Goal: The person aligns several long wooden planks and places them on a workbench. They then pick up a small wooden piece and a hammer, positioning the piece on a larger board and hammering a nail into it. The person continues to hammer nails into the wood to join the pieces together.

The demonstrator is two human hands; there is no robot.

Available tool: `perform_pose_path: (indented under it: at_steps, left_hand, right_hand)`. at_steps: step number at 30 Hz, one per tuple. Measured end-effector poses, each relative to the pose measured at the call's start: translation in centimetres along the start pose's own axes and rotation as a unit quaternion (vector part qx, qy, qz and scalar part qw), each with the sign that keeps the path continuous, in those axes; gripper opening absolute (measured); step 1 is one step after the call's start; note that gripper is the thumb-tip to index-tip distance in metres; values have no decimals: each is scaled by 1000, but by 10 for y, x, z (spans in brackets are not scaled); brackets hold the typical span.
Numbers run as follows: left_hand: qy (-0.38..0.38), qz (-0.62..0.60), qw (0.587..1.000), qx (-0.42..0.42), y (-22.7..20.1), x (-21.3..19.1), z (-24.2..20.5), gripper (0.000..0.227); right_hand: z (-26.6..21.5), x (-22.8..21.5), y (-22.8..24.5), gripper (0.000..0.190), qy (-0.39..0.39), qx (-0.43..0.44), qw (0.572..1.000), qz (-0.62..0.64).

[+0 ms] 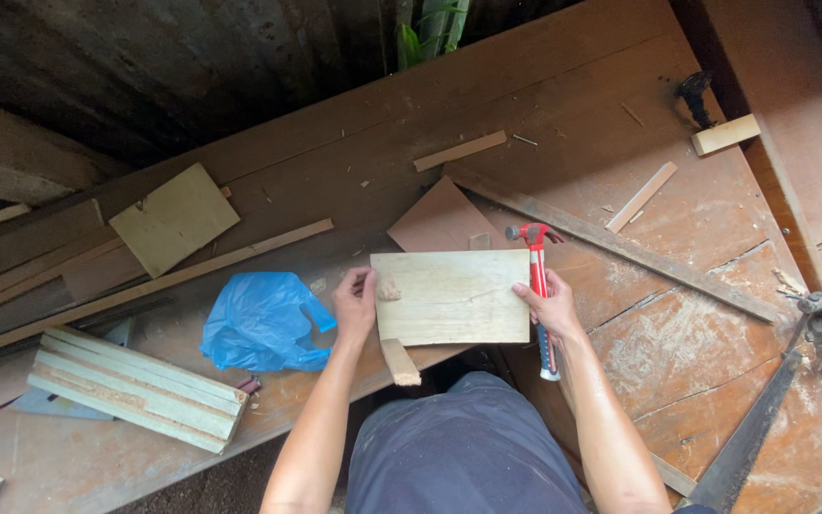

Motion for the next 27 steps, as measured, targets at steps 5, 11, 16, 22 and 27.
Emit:
perform_pose_path:
  at_steps: [5, 11, 16, 22, 27]
  left_hand:
    - [-36, 19, 999, 18, -10, -21, 16, 34]
    - [-121, 297, 937, 140, -38, -80, 16, 30]
    - [-62, 252, 959, 114, -19, -103, 0, 35]
    - [-60, 209, 972, 94, 11, -104, -2, 18]
    - [-93, 1, 995, -29, 31, -80, -5, 30]
  right_hand:
    - [1, 4, 6, 38, 3, -5, 1000, -7]
    - [1, 4, 5, 38, -8, -11, 1000, -18]
    - [1, 5, 1, 41, -15, 3, 1000, -10]
    - [-1, 4, 1, 41, -22, 5, 1000, -12]
    - [-3, 3, 1, 40, -13, 4, 1000, -10]
Point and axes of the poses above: each hand's wrist, its own z-axis towards the middle knuckle, its own x-axis out of the palm, y = z × x, the point moved 8 cm from there along z, towards the middle knuckle, and after that the axes turned 12 degrees about x, right-handed, at the moved point
